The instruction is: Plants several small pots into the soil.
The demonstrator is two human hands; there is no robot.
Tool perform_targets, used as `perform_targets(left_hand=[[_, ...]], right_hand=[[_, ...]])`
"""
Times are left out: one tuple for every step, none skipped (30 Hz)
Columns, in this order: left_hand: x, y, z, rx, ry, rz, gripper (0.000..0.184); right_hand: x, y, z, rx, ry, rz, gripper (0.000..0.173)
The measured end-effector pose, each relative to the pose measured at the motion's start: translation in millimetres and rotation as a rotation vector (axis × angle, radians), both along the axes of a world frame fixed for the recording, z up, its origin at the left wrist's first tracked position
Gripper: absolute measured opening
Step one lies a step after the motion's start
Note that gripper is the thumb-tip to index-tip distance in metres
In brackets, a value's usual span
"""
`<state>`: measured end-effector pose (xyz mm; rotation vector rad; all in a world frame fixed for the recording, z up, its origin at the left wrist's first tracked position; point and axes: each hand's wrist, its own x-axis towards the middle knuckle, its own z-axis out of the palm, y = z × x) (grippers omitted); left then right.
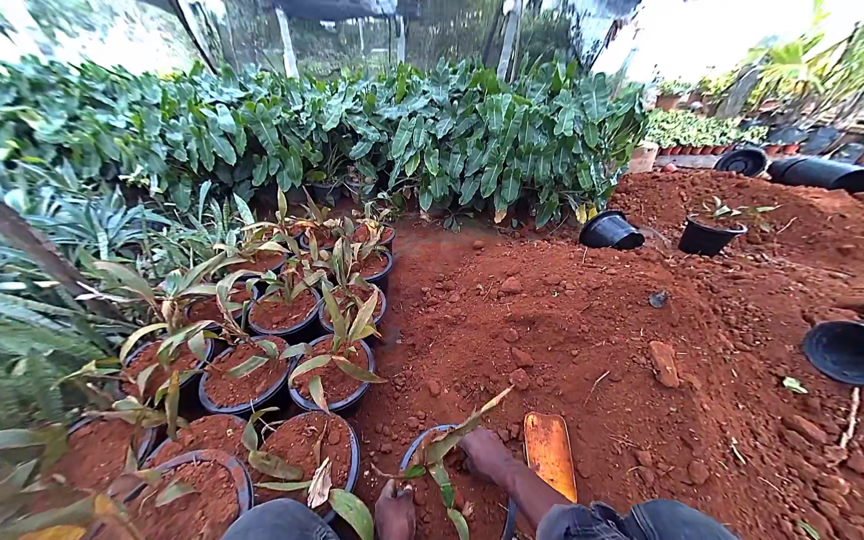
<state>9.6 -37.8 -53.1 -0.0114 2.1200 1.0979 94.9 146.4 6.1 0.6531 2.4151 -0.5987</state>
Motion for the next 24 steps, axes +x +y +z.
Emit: perform_targets(left_hand=[[-0.1,-0.9,-0.9,0.005,0.006,0.001,0.031],[0.1,-1.5,-1.8,0.001,0.008,0.004,0.029],[0.5,-1.1,-1.9,-0.006,0.007,0.010,0.029],[0.9,0.1,-1.7,-0.016,0.007,0.013,0.031],[1.3,1.7,-1.3,-0.025,0.006,0.015,0.033],[1.8,3.0,-0.5,-0.035,0.006,0.011,0.035],[2.3,3.6,-0.5,-0.041,0.008,0.007,0.035],[2.3,3.7,-0.4,-0.047,0.011,0.003,0.034],[1.8,3.6,-0.4,-0.052,0.011,0.004,0.033],[1.2,3.6,-0.3,-0.055,0.009,0.006,0.033],[0.8,3.7,-0.5,-0.055,0.005,0.011,0.034],[0.9,4.3,-0.9,-0.056,0.003,0.020,0.034],[1.2,5.2,-1.1,-0.059,-0.005,0.029,0.035],[1.3,6.5,-0.7,-0.064,-0.011,0.036,0.035],[1.1,8.3,-0.6,-0.071,-0.011,0.041,0.033],[1.0,9.6,-0.7,-0.082,-0.008,0.041,0.031],[1.2,10.2,-0.4,-0.095,-0.006,0.039,0.030],[1.1,10.7,0.0,-0.102,-0.008,0.039,0.030],[1.0,11.4,0.3,-0.106,-0.010,0.039,0.031],[0.9,11.9,0.3,-0.109,-0.009,0.038,0.032],[0.8,12.4,0.4,-0.110,-0.008,0.039,0.032],[0.8,12.4,0.7,-0.110,-0.009,0.040,0.032],[0.7,11.9,0.6,-0.106,-0.013,0.041,0.032],[0.6,11.6,0.3,-0.101,-0.015,0.044,0.032]], right_hand=[[1.4,4.8,-0.7,-0.032,0.008,-0.008,0.024],[4.3,8.3,-0.6,-0.067,0.029,-0.035,0.024],[7.3,10.4,0.7,-0.098,0.058,-0.078,0.024],[9.4,10.9,3.0,-0.115,0.082,-0.120,0.025],[10.6,10.4,3.6,-0.115,0.100,-0.147,0.026],[10.9,8.9,1.9,-0.105,0.111,-0.156,0.027],[10.0,6.1,-0.4,-0.096,0.114,-0.150,0.029],[8.3,2.5,-2.8,-0.089,0.115,-0.138,0.030],[5.9,-1.0,-3.0,-0.088,0.106,-0.129,0.031],[3.9,-3.1,-1.8,-0.085,0.101,-0.128,0.031],[3.1,-3.8,1.4,-0.077,0.097,-0.146,0.030],[3.2,-3.4,6.3,-0.063,0.086,-0.187,0.029],[4.0,-2.1,12.5,-0.039,0.061,-0.241,0.029],[5.1,0.1,17.5,-0.007,0.024,-0.292,0.030],[7.3,2.8,20.5,0.021,-0.013,-0.331,0.032],[11.1,5.3,19.7,0.039,-0.040,-0.357,0.034],[15.9,6.1,16.7,0.046,-0.062,-0.375,0.036],[20.1,4.7,13.2,0.049,-0.082,-0.398,0.038],[22.9,1.4,9.9,0.051,-0.092,-0.430,0.040],[23.6,-3.7,8.8,0.055,-0.094,-0.464,0.042],[22.2,-9.5,9.4,0.058,-0.094,-0.489,0.044],[19.8,-15.4,10.4,0.053,-0.094,-0.499,0.043],[17.6,-20.7,10.9,0.042,-0.083,-0.495,0.043],[15.9,-23.9,10.0,0.029,-0.064,-0.476,0.041]])
